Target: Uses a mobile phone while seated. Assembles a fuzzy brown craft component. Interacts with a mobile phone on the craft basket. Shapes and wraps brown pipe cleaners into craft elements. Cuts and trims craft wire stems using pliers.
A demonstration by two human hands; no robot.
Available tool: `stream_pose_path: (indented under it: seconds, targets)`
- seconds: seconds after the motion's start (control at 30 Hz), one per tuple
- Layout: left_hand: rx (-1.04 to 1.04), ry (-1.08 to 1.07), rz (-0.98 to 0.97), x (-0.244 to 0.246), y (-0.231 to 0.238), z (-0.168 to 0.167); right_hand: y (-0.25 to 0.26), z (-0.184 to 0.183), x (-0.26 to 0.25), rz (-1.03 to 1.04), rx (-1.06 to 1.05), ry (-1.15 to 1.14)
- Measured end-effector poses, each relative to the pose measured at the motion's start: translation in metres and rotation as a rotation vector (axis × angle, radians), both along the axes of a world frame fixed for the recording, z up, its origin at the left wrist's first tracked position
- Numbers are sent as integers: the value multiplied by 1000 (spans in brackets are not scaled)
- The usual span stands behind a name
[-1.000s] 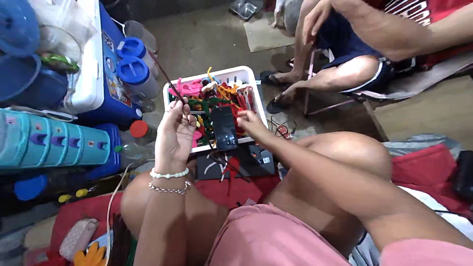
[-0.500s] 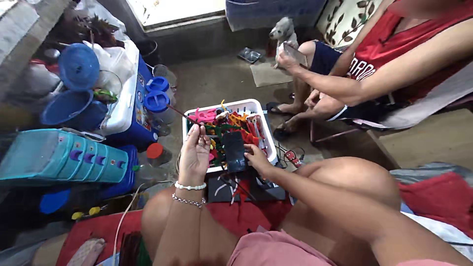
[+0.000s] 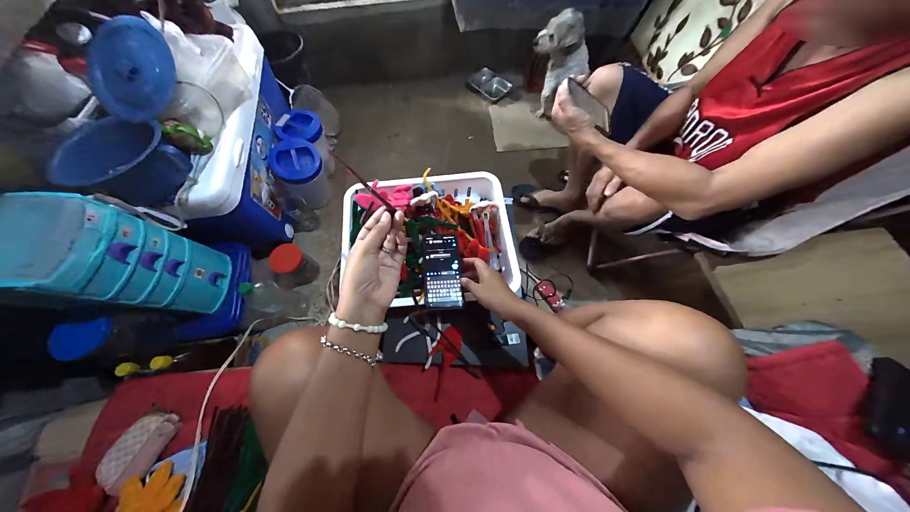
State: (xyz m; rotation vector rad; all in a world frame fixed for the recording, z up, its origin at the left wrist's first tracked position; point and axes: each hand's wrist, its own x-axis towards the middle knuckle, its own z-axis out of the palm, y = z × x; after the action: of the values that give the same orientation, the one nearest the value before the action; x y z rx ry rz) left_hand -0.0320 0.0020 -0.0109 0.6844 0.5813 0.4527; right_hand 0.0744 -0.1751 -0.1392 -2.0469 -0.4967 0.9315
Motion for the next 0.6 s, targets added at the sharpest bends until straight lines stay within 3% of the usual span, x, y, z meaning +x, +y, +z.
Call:
stream_pose_path:
  seconds: [0.07,0.17,0.3,0.6]
  targets:
    - [38,-4,-39,-1,0,-1,-7,12,2,268,-265,-194]
    - [164,39,-145,-8,-4,-1,-16,19,0,483,-454,-336]
    - [326,103,-215,-12,-9,3,-14,22,-6,534,-550,-378]
    - [399,13,-207,-7,-8,7,-18,17,12,522,-575,-490]
